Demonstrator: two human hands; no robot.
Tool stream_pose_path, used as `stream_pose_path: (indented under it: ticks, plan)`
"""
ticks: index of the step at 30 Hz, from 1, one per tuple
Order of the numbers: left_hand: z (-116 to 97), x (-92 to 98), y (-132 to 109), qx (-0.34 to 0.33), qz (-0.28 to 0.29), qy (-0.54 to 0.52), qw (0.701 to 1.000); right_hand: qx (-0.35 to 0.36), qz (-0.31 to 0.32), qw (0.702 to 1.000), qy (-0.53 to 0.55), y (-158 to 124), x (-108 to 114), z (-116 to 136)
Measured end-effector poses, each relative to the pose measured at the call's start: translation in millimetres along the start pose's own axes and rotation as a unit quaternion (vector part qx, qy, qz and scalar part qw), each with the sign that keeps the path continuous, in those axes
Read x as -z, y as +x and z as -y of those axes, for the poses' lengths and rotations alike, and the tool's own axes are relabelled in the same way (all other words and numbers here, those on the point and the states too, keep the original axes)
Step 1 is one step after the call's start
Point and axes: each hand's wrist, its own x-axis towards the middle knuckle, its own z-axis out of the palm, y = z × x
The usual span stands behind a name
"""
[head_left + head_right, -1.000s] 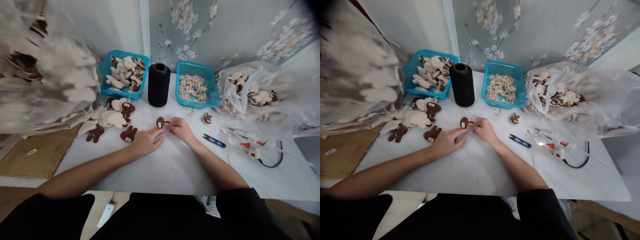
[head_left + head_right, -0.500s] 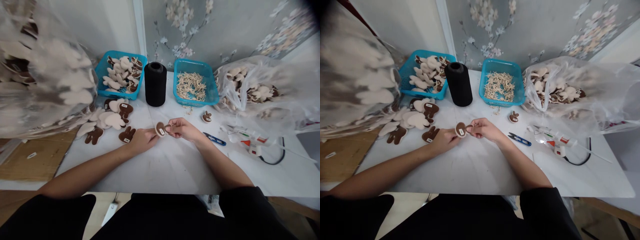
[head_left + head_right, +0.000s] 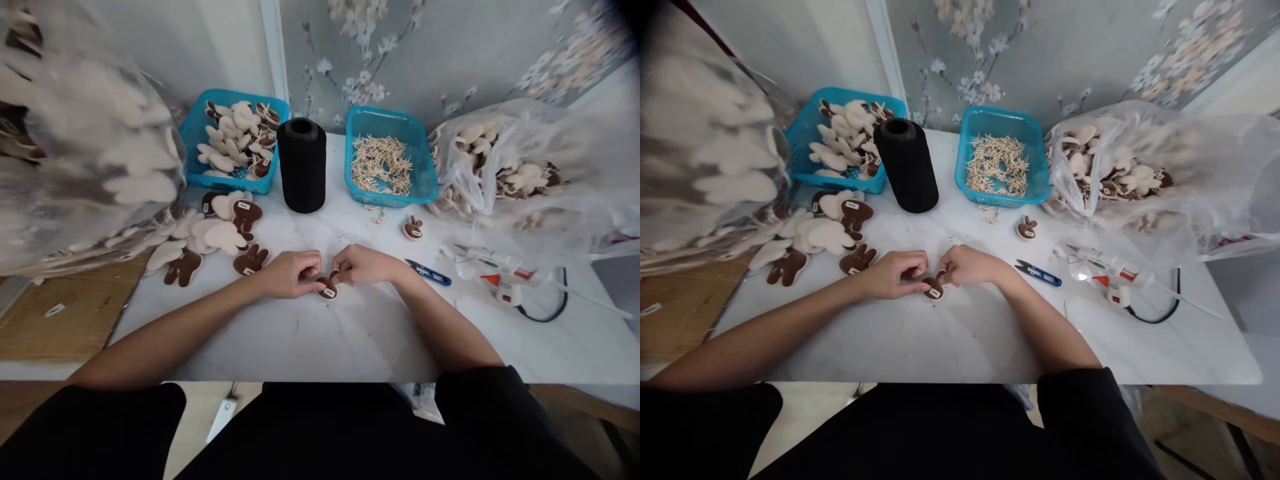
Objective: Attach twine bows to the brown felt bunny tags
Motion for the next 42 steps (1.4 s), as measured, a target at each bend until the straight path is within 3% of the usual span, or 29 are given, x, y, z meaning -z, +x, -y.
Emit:
stream_pose_path:
  ticks: [6,10,12,15,18,23,27,30,33,38,42]
  plan:
    - [-0.2,-11.1,-1.3,0.005,-0.043,0.038,0.998,0.025,-0.009,0.999,0.043,-2.2,-2.1,0.2]
    - [-10.9,-11.2,-2.4,0.017,-0.075,-0.104,0.992,0.019,-0.020,0.999,0.029,-2.4,-3.3,0.9]
    - [-16.3,-10.5,0.0,0.038,-0.090,-0.226,0.969,0.008,-0.033,0.999,0.014,-0.8,-2.3,1.4]
    - [-19.8,-10.4,8.8,0.093,-0.138,-0.399,0.902,-0.011,-0.066,0.998,-0.015,4.8,-0.7,3.9]
    - [-18.2,-9.2,20.8,0.148,-0.172,-0.478,0.849,-0.033,-0.089,0.993,-0.063,12.9,-0.7,8.6]
    - [-19.3,-3.5,32.4,0.197,-0.152,-0.510,0.824,-0.045,-0.098,0.978,-0.176,24.6,-0.2,16.7]
    - [-32.0,1.7,28.5,0.207,-0.162,-0.526,0.809,-0.060,-0.089,0.976,-0.192,30.8,4.7,20.1]
    - [-38.2,13.6,24.0,0.195,-0.169,-0.514,0.818,-0.072,-0.101,0.975,-0.185,34.0,8.7,20.4]
    - [-28.4,31.9,21.5,0.183,-0.192,-0.442,0.857,-0.067,-0.121,0.976,-0.170,32.0,10.0,18.3]
    - [12.4,57.8,19.6,0.194,-0.208,-0.131,0.950,-0.038,-0.161,0.979,-0.118,8.0,4.2,3.7]
    - [28.3,58.8,28.5,0.188,-0.193,0.009,0.963,-0.037,-0.169,0.984,-0.042,-20.5,-2.4,-19.2]
